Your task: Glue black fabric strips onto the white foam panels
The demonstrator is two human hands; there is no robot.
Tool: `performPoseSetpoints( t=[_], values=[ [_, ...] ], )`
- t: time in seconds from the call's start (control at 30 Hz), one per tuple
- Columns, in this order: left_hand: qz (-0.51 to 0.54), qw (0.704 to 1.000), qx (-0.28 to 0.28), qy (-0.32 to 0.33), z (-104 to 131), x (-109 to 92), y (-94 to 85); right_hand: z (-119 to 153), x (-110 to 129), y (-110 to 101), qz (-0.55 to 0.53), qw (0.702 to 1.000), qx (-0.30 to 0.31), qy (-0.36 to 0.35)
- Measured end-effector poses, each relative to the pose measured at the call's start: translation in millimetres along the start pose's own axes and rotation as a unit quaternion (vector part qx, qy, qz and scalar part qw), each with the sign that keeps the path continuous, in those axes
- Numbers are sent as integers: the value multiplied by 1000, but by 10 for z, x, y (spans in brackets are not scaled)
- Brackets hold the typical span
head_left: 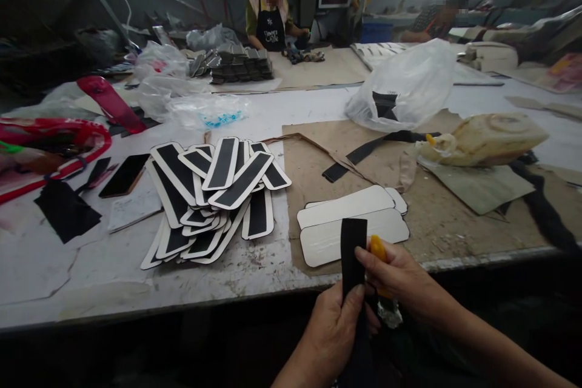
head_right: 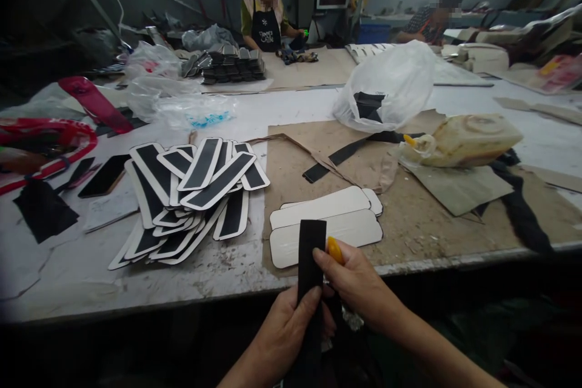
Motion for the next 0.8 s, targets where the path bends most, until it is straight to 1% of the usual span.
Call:
performPoseSetpoints(
  t=[0.07, 0.2, 0.27, 0.33, 0.37, 0.4, 0.43, 0.5, 0.53, 0.57, 0.6, 0.63, 0.7, 0.73, 0.8],
  values=[
    [22, 1000, 5, -18, -14, 63, 20, -21, -1, -29, 6, 1000, -24, 14],
    [45, 999, 5, -29, -47, 87, 61, -63, -33, -11, 7, 999, -36, 30],
    [30, 999, 13, -19, -33, 57, 63, -69, -12, -52, 12, 999, -49, 18],
    [-9, 1000, 23, -8, 11, 27, 19, -63, 46, -162, 17, 998, -68, 7],
    [-37, 999, 6, -1, 37, 14, -53, -59, 82, -233, 21, 997, -72, 10],
    [-71, 997, -34, 11, 61, -5, -166, -59, 120, -304, 31, 997, -67, 18],
    [-105, 989, -96, 26, 88, -31, -317, -61, 161, -372, 55, 996, -57, 28],
    [-148, 958, -241, 55, 147, -89, -649, -79, 258, -485, 150, 987, -38, 32],
    [-152, 942, -292, 62, 160, -105, -785, -98, 310, -514, 218, 975, -31, 23],
    [-142, 937, -312, 61, 142, -104, -881, -125, 359, -517, 292, 956, -24, 8],
    [-126, 940, -314, 54, 100, -97, -946, -160, 398, -490, 364, 931, -15, -8],
    [-110, 946, -301, 45, 42, -92, -981, -203, 426, -438, 427, 904, -2, -20],
    [-90, 961, -260, 32, -86, -107, -989, -302, 459, -287, 523, 852, 23, -34],
    [-86, 966, -240, 28, -143, -124, -975, -354, 475, -201, 556, 830, 33, -38],
    [-82, 974, -207, 25, -234, -156, -937, -454, 509, -33, 601, 796, 54, -44]
  ],
)
Point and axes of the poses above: each hand's wrist, its own z-axis away from the middle knuckle, its own y-axis out of the palm, x = y × z, the point moved 6 cm from there along -z, towards the middle knuckle, and after that the axes turned 12 degrees about y, right-handed, at the moved point
